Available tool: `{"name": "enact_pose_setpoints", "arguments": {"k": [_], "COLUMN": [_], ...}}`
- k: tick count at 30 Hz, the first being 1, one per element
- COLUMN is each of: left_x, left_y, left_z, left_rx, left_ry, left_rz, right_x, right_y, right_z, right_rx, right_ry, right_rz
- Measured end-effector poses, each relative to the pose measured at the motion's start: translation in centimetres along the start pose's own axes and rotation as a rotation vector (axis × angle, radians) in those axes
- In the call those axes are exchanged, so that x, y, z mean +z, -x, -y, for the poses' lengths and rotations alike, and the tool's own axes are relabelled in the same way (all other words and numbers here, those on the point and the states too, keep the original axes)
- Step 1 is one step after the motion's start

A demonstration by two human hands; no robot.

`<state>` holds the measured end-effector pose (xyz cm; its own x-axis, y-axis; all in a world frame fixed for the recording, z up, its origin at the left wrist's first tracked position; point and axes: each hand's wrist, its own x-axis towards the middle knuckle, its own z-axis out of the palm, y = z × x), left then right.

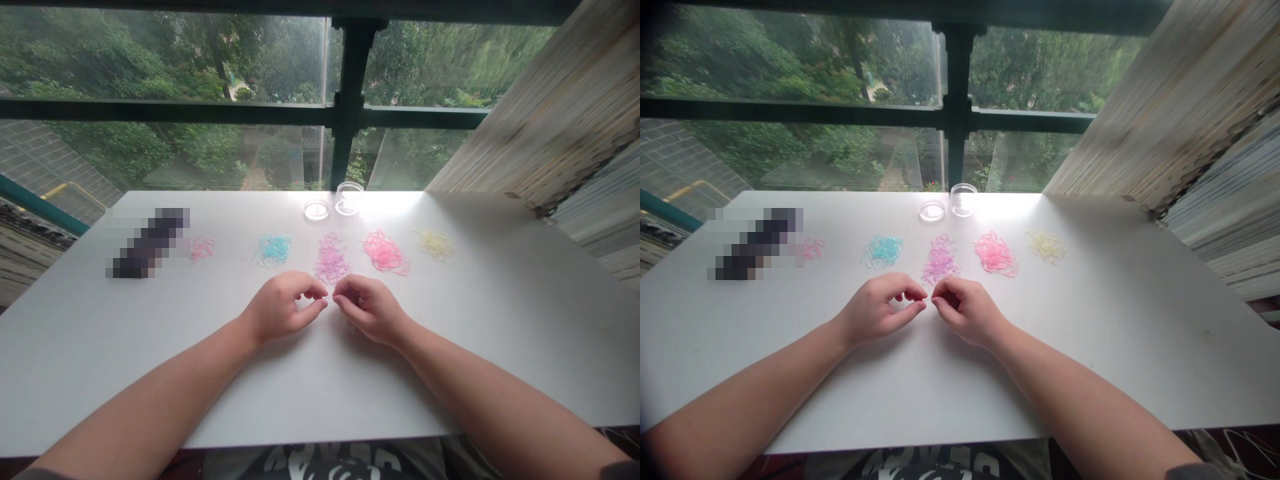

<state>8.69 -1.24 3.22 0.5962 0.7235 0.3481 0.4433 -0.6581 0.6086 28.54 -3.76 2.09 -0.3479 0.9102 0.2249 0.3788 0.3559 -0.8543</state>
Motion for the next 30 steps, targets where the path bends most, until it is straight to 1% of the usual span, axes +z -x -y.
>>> {"name": "enact_pose_setpoints", "arguments": {"k": [4,13,30], "left_x": [0.01,-0.03,-0.1], "left_y": [-0.03,-0.05,-0.01], "left_z": [-0.05,-0.16,-0.12], "left_rx": [-0.011,-0.017,-0.043], "left_ry": [0.011,0.025,0.051], "left_rz": [0.02,0.023,0.055], "right_x": [-0.03,-0.01,-0.12], "right_y": [-0.02,0.05,0.26], "right_z": [0.08,0.29,0.58], "right_rx": [-0.03,-0.09,-0.137], "right_ry": [0.031,0.083,0.118], "right_rz": [-0.006,-0.01,-0.037]}}
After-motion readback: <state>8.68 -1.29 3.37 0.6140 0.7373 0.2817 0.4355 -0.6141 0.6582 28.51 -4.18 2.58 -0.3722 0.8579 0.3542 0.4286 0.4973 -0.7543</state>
